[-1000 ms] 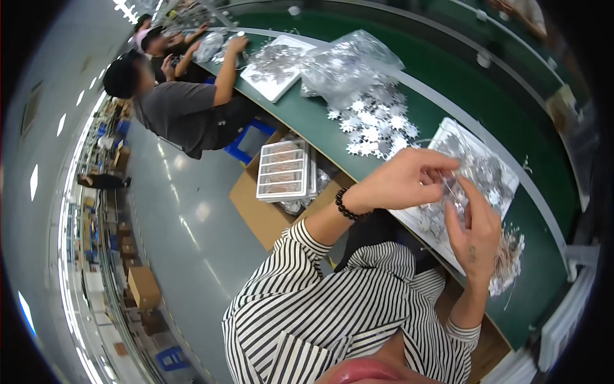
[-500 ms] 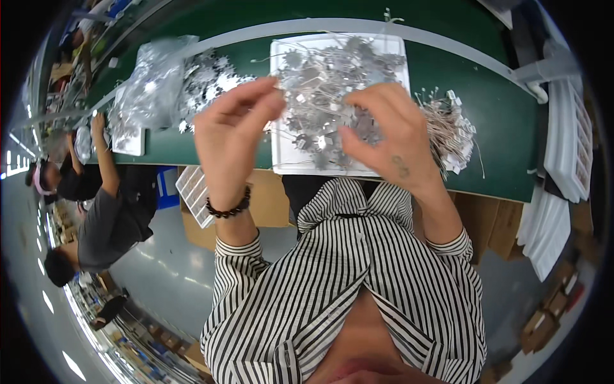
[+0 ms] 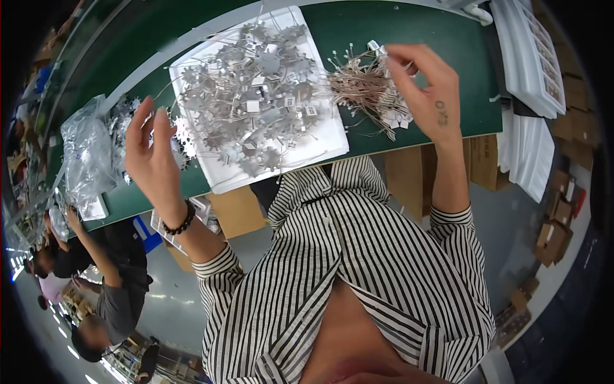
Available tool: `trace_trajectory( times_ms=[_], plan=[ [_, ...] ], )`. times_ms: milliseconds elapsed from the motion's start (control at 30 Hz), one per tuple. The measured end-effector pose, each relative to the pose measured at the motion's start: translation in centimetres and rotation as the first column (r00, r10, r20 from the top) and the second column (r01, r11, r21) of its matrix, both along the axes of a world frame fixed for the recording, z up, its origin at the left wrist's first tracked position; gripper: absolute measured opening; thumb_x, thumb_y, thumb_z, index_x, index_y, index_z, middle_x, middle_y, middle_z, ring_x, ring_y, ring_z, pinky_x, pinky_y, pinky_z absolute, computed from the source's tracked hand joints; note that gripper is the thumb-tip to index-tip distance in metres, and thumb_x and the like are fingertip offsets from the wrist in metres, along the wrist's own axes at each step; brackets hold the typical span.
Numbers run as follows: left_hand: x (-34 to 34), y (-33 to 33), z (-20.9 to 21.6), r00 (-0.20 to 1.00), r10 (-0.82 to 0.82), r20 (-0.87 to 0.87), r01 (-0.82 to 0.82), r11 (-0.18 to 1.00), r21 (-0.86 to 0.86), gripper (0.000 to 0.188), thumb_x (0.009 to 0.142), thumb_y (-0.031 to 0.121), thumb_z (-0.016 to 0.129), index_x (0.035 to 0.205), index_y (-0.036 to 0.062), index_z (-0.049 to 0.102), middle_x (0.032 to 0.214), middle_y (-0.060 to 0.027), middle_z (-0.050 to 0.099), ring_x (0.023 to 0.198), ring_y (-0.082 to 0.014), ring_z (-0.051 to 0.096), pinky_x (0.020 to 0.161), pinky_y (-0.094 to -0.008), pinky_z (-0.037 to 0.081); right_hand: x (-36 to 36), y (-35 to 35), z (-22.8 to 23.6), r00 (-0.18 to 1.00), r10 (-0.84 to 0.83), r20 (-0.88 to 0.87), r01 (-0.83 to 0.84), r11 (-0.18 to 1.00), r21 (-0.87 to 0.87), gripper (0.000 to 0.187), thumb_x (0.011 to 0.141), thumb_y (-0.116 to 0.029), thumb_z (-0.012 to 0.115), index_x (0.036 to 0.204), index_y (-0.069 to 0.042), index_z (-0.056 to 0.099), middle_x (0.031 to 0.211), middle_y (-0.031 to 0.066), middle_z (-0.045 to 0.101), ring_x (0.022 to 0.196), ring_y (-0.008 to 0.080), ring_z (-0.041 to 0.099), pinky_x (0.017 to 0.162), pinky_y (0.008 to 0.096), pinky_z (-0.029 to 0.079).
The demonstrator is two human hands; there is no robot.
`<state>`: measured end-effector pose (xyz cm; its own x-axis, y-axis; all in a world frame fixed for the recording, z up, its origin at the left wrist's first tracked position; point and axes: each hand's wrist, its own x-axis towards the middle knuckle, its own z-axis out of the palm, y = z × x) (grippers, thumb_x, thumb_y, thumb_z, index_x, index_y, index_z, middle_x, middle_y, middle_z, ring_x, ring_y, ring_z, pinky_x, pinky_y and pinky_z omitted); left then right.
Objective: Assembling small snowflake-shaped plastic pieces onto a wire harness at an electronics factory workbench.
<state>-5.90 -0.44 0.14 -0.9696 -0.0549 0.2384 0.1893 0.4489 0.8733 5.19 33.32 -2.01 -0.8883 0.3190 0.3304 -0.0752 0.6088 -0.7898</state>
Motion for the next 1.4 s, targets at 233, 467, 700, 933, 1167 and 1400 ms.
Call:
trace_trajectory(
  times_ms=[233,467,700,933,1167,1400],
  plan=[
    [2.9,-4.5,-0.8,0.966,0.254,0.048,-0.252,0.967,-0.046,0.034,0.095,0.018,0.072,0.123,-0.0019,0.071,0.108,-0.0098,0.074,0.082,-0.0130,0.063,0.068,-0.0219,0.052,-0.7,-0.9,-1.5,0.964,0.242,0.107,-0.264,0.902,0.340,0.014,0.089,-0.006,0.069,0.102,-0.001,0.072,0.097,0.0052,0.068,0.086,0.0207,0.058,0.080,0.0303,0.046],
    [2.6,-8.7,-5.5,0.960,0.275,0.060,-0.243,0.916,-0.320,0.031,0.088,0.019,0.074,0.114,0.0016,0.075,0.090,-0.0057,0.073,0.075,-0.0138,0.060,0.070,-0.0274,0.050,0.3,-0.1,-1.0,0.995,-0.071,0.069,0.063,0.992,0.109,0.014,0.100,-0.013,0.063,0.106,-0.003,0.071,0.102,0.0062,0.074,0.091,0.0155,0.064,0.083,0.0278,0.051],
    [-2.6,-8.7,-6.5,0.979,0.189,-0.075,-0.195,0.769,-0.609,0.044,0.089,0.030,0.070,0.121,0.0007,0.071,0.103,-0.0169,0.068,0.086,-0.0315,0.067,0.074,-0.0405,0.054,-1.6,-0.9,1.2,0.990,-0.121,0.069,0.124,0.991,-0.045,0.018,0.105,-0.017,0.059,0.110,-0.001,0.066,0.100,0.0068,0.076,0.091,0.0133,0.068,0.085,0.0259,0.053],
    [-5.7,-9.8,-7.5,0.972,0.188,-0.139,-0.228,0.626,-0.746,0.038,0.086,0.030,0.074,0.113,0.0035,0.071,0.102,-0.0162,0.065,0.082,-0.0332,0.065,0.075,-0.0407,0.055,-4.5,0.4,0.8,0.946,-0.166,-0.278,0.048,0.920,-0.388,0.017,0.107,-0.017,0.057,0.112,-0.002,0.063,0.086,0.0057,0.069,0.088,0.0188,0.071,0.085,0.0290,0.054],
    [-5.4,-9.4,-6.8,0.987,0.159,-0.030,-0.157,0.891,-0.426,0.030,0.079,0.014,0.078,0.106,0.0036,0.069,0.086,-0.0099,0.065,0.075,-0.0272,0.065,0.073,-0.0353,0.055,-4.9,-0.5,2.3,0.895,-0.170,-0.413,-0.027,0.903,-0.429,0.022,0.107,-0.018,0.057,0.119,0.001,0.060,0.080,0.0053,0.064,0.076,0.0174,0.066,0.077,0.0303,0.055],
    [0.1,-3.5,-1.7,0.992,0.039,0.117,-0.097,0.827,0.553,0.029,0.085,0.002,0.076,0.112,-0.0046,0.065,0.096,-0.0102,0.065,0.080,-0.0172,0.066,0.076,-0.0263,0.057,-4.2,-9.1,5.5,0.970,0.052,-0.239,-0.115,0.959,-0.258,0.012,0.097,-0.007,0.065,0.106,-0.004,0.072,0.077,-0.0008,0.062,0.063,0.0058,0.049,0.055,0.0189,0.037]
  ],
)
